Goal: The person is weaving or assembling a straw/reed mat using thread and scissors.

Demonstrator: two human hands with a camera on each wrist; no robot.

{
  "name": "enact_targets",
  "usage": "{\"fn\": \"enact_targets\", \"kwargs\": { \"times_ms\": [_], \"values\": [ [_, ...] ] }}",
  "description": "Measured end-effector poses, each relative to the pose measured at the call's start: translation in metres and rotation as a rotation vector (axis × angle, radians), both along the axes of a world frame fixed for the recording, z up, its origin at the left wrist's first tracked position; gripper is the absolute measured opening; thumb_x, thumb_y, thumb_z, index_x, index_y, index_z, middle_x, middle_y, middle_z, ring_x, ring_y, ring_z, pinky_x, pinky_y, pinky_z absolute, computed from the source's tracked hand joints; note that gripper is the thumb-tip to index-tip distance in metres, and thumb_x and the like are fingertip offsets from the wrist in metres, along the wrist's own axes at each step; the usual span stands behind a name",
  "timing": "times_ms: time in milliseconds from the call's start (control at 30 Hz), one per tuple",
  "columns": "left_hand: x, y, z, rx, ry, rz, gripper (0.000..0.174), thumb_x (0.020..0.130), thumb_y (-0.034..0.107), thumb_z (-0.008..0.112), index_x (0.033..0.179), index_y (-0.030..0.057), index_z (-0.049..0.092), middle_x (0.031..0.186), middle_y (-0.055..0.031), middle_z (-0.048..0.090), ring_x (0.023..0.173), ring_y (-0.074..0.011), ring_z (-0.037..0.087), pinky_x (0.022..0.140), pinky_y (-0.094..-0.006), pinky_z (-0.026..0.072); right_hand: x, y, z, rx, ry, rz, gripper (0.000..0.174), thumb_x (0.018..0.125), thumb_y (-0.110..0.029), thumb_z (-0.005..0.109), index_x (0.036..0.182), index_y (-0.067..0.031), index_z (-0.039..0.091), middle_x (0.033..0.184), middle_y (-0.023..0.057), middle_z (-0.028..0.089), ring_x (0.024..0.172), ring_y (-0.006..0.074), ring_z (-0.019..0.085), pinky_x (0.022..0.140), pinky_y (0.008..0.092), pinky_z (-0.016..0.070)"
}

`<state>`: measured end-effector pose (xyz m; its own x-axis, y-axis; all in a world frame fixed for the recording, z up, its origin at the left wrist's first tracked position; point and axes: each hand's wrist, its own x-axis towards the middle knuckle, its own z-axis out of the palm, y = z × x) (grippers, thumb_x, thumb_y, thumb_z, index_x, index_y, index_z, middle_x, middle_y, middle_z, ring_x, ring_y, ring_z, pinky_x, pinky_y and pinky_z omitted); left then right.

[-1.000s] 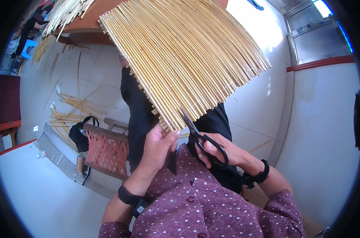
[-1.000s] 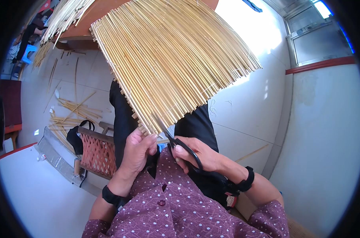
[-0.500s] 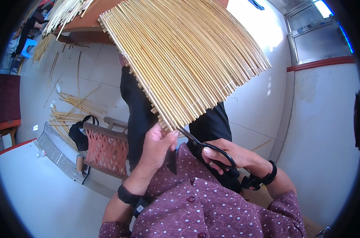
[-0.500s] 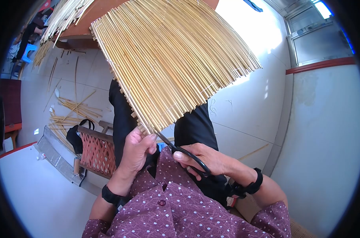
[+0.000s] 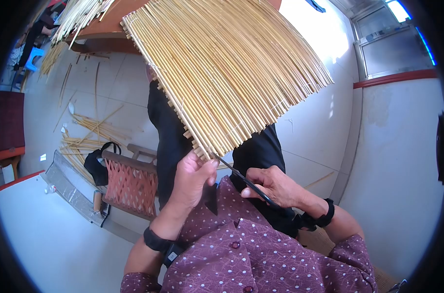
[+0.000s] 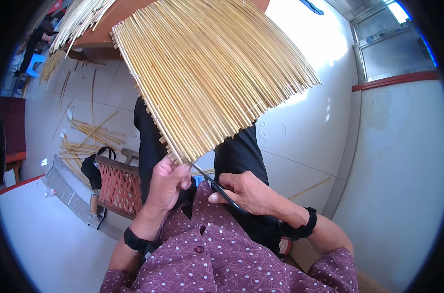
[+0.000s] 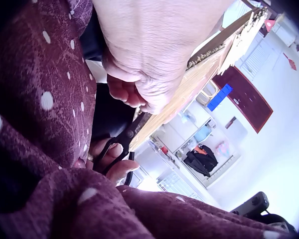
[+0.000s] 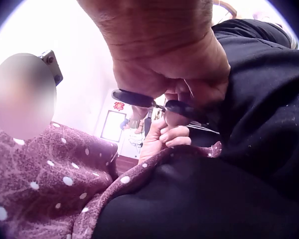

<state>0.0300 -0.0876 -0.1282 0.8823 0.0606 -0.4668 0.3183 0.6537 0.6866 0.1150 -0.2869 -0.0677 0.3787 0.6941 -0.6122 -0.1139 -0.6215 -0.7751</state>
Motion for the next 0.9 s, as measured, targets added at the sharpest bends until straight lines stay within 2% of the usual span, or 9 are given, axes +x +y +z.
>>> {"fn": "enact_targets", "kwargs": {
  "times_ms": [267,333,433,500,600,667,700,800,900],
  "values": [
    [0.001,-0.002,0.0,0.009,0.003,0.022,0.023,0.087,0.01,0.064,0.107,0.0024,0.054,0.077,0.0009,0.054,0.057,-0.0062,0.047,0.052,-0.0206,0.0403,-0.013,-0.006,-0.017,0.147,-0.013,-0.098,0.045,0.09,-0.039,0.063,0.075,0.0013,0.05,0.056,0.0102,0.045,0.052,0.0173,0.043,0.051,0.0344,0.0394],
    [0.001,-0.001,-0.003,0.011,0.004,0.006,0.023,0.087,0.01,0.063,0.107,0.0022,0.054,0.076,0.0008,0.054,0.057,-0.0063,0.047,0.052,-0.0207,0.0401,-0.007,-0.006,-0.013,0.128,0.33,-0.153,0.045,0.094,-0.042,0.056,0.075,-0.0018,0.049,0.056,0.0057,0.049,0.048,0.013,0.048,0.047,0.0292,0.0407],
    [0.001,-0.001,-0.003,-0.001,0.001,-0.001,0.02,0.087,0.006,0.062,0.105,0.0014,0.055,0.078,-0.0003,0.056,0.056,-0.0058,0.047,0.052,-0.0201,0.0404,-0.001,-0.004,-0.016,0.221,0.395,-0.121,0.046,0.096,-0.046,0.05,0.076,-0.004,0.049,0.057,0.0026,0.051,0.046,0.0103,0.053,0.044,0.025,0.0408],
    [0.002,-0.002,-0.003,-0.016,-0.001,0.013,0.018,0.086,0.003,0.06,0.103,0.0007,0.057,0.08,-0.0013,0.058,0.056,-0.0051,0.048,0.053,-0.0193,0.041,0.001,-0.005,-0.016,0.212,0.393,-0.107,0.051,0.096,-0.049,0.047,0.075,-0.003,0.049,0.057,0.0037,0.051,0.047,0.011,0.053,0.045,0.0263,0.0411],
    [0.001,-0.003,-0.004,0.017,-0.003,0.009,0.023,0.087,0.01,0.063,0.106,0.0011,0.054,0.076,-0.0004,0.054,0.056,-0.0066,0.046,0.051,-0.0209,0.0397,-0.003,-0.006,-0.022,0.236,0.324,-0.088,0.047,0.095,-0.045,0.052,0.075,-0.0029,0.05,0.057,0.0037,0.051,0.047,0.0109,0.053,0.045,0.0265,0.041],
    [0.002,-0.004,-0.002,0.016,0.005,0.034,0.022,0.087,0.01,0.063,0.105,0.0009,0.055,0.075,-0.0003,0.055,0.055,-0.0067,0.046,0.051,-0.0208,0.0394,-0.012,-0.003,-0.025,0.242,-0.172,-0.029,0.042,0.093,-0.04,0.058,0.074,-0.0033,0.051,0.057,0.0027,0.051,0.046,0.0105,0.051,0.045,0.0264,0.0406],
    [0.003,-0.002,-0.002,0.019,0.01,0.033,0.022,0.087,0.01,0.063,0.105,0.0009,0.055,0.075,-0.0003,0.055,0.055,-0.0067,0.046,0.051,-0.0208,0.0394,-0.01,0.0,-0.023,0.244,-0.168,-0.03,0.042,0.093,-0.04,0.058,0.074,-0.0033,0.051,0.057,0.0027,0.051,0.046,0.0105,0.051,0.045,0.0264,0.0406],
    [0.003,-0.001,-0.001,0.059,0.036,-0.077,0.02,0.087,0.009,0.063,0.104,0.0009,0.056,0.074,0.0003,0.055,0.054,-0.0067,0.046,0.05,-0.0204,0.0386,0.0,0.004,-0.02,0.441,0.081,-0.326,0.035,0.092,-0.036,0.06,0.08,-0.004,0.051,0.055,0.0008,0.05,0.046,0.0084,0.05,0.045,0.0245,0.0402],
    [0.005,-0.003,0.003,0.078,0.035,-0.065,0.019,0.087,0.009,0.064,0.103,0.001,0.057,0.072,0.001,0.054,0.053,-0.0062,0.046,0.049,-0.0198,0.0376,0.001,0.001,-0.015,0.408,0.124,-0.315,0.035,0.093,-0.036,0.059,0.081,-0.0045,0.051,0.053,0.0001,0.049,0.046,0.0074,0.051,0.045,0.024,0.0405]
  ]
}}
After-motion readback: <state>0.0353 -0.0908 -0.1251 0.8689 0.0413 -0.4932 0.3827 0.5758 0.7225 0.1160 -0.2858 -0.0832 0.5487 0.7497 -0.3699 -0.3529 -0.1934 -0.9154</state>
